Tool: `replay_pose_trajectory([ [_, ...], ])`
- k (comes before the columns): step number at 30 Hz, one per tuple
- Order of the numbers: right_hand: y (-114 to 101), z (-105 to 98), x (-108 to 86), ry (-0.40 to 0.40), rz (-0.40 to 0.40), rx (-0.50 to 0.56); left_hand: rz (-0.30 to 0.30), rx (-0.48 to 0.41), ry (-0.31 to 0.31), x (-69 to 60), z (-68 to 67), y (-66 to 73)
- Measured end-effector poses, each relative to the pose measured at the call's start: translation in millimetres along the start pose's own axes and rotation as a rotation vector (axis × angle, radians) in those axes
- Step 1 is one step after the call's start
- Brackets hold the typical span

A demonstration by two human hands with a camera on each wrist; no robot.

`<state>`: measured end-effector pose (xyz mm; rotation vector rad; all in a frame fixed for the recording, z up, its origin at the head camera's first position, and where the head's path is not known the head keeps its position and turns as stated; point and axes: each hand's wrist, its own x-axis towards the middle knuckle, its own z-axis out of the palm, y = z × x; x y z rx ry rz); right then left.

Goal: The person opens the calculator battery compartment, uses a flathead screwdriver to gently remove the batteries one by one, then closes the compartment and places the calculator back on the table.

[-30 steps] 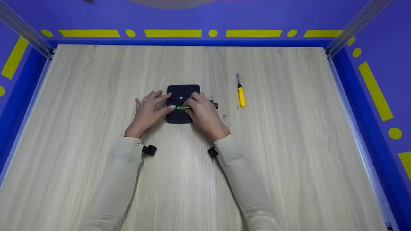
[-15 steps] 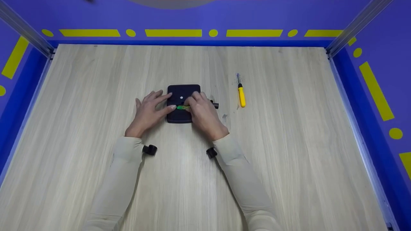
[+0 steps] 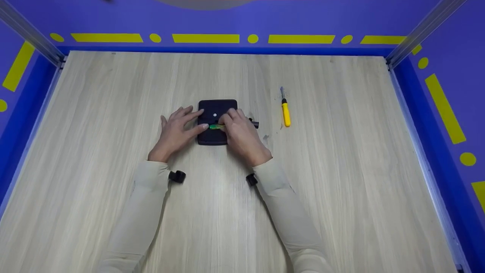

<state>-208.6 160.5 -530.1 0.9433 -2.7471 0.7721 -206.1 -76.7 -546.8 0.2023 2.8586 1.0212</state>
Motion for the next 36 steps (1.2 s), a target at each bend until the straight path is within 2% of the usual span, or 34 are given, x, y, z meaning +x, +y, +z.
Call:
replay_pose_trajectory([
  [11, -2.8, 0.0, 2.3, -0.022, 0.012, -0.012, -0.009, 0.007, -0.001, 0.7, -0.9, -0.6],
  [22, -1.7, 3.0, 1.8, 0.040, 0.003, 0.000, -0.003, 0.019, -0.005, 0.8, -0.2, 0.6],
  [36, 2.0, -0.9, 0.0, 0.072, 0.013, 0.051, 0.012, 0.005, -0.002, -0.5, -1.7, -0.7],
])
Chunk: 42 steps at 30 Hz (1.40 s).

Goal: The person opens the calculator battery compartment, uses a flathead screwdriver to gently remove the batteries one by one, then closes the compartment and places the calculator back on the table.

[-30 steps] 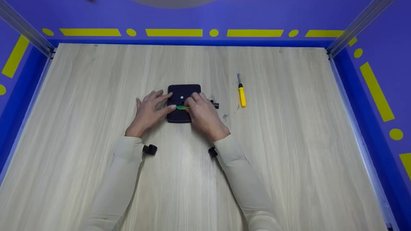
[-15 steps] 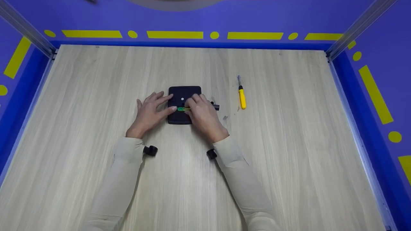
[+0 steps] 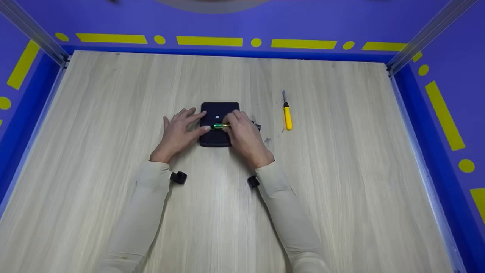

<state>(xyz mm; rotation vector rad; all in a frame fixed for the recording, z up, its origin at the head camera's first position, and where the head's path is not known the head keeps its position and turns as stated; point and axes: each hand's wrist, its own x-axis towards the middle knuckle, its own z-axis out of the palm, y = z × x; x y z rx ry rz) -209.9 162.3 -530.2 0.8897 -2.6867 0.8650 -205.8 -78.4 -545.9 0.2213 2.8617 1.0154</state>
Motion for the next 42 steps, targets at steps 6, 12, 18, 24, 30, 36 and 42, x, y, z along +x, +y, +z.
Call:
replay_pose_trajectory([
  [6, 1.2, -1.3, -0.1, 0.027, 0.004, 0.020, 0.009, 0.001, -0.002, 0.4, -1.9, 0.0],
  [12, 0.6, -4.1, -1.0, 0.028, 0.038, 0.016, 0.009, 0.008, -0.006, 0.5, -1.9, -0.8],
  [18, 1.7, -7.3, -0.8, 0.045, 0.045, 0.022, 0.006, -0.005, -0.002, 0.5, -1.3, -1.3],
  [24, 5.5, -9.6, -1.1, 0.051, 0.076, 0.023, 0.007, -0.011, 0.002, 1.0, 0.1, -2.0],
  [30, 11.9, -12.8, 1.9, 0.069, 0.091, 0.063, 0.003, -0.024, 0.002, 1.0, 1.0, -1.3],
  [36, 20.5, -17.4, 5.5, 0.078, 0.114, 0.075, 0.004, -0.038, 0.007, 0.8, 1.9, -0.9],
  [42, 29.0, -23.7, 11.0, 0.087, 0.160, 0.075, 0.004, -0.038, 0.010, 0.8, 2.3, -2.2],
])
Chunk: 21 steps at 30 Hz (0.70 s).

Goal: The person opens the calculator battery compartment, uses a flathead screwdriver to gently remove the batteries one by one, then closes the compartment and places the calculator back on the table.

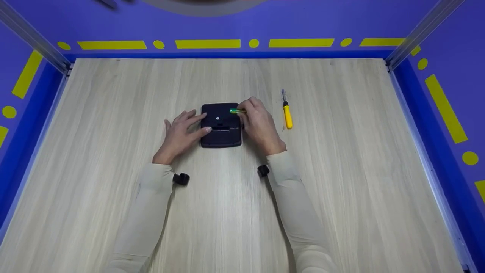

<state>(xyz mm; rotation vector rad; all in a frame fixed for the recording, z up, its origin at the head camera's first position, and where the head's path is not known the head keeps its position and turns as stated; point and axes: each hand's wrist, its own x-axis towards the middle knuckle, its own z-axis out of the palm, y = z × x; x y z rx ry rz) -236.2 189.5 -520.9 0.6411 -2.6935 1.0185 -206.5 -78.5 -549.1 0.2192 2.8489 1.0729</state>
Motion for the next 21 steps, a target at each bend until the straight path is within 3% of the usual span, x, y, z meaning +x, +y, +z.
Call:
replay_pose_trajectory([
  [8, 15.3, -4.6, 10.1, 0.020, 0.049, -0.020, -0.007, -0.009, 0.004, -0.3, -0.6, 0.6],
  [21, 34.7, -1.0, 16.1, -0.047, 0.181, -0.028, 0.002, -0.019, 0.000, -0.1, -0.6, 0.3],
])
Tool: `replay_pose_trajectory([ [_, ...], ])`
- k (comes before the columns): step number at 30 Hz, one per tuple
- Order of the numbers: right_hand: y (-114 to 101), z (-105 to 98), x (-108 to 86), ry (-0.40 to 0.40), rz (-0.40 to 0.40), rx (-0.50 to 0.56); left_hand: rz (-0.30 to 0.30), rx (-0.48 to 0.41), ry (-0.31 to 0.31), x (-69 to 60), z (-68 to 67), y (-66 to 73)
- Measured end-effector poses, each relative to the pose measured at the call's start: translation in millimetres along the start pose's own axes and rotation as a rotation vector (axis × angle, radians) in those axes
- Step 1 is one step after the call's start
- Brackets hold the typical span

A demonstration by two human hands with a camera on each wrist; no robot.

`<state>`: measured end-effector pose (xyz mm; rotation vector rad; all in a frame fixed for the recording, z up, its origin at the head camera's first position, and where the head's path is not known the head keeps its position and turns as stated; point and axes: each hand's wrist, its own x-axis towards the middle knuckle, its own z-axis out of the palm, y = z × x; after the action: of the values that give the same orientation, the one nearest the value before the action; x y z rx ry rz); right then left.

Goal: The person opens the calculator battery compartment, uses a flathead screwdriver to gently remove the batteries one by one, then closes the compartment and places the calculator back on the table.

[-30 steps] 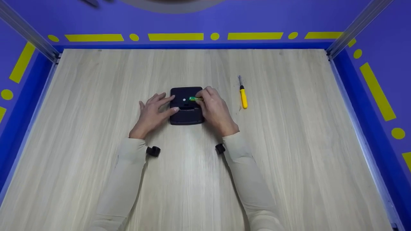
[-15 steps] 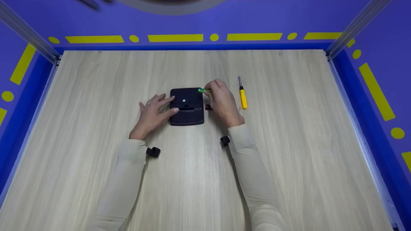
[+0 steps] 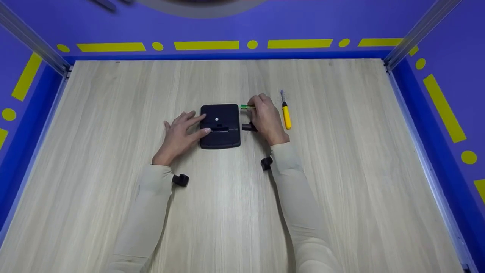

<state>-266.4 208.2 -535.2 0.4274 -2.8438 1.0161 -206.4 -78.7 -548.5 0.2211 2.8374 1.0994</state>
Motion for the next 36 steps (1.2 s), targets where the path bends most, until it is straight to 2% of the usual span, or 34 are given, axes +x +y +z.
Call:
replay_pose_trajectory([
  [10, 7.5, -0.6, 1.7, -0.072, 0.052, 0.007, -0.001, 0.015, 0.000, 0.3, 0.3, 0.3],
  [18, 9.9, -0.6, 1.2, -0.104, 0.044, -0.012, 0.010, 0.007, 0.009, 0.1, 0.7, -0.6],
  [36, 7.6, -1.0, 0.2, -0.136, 0.116, 0.011, 0.005, 0.011, 0.004, -0.2, 0.0, 0.1],
])
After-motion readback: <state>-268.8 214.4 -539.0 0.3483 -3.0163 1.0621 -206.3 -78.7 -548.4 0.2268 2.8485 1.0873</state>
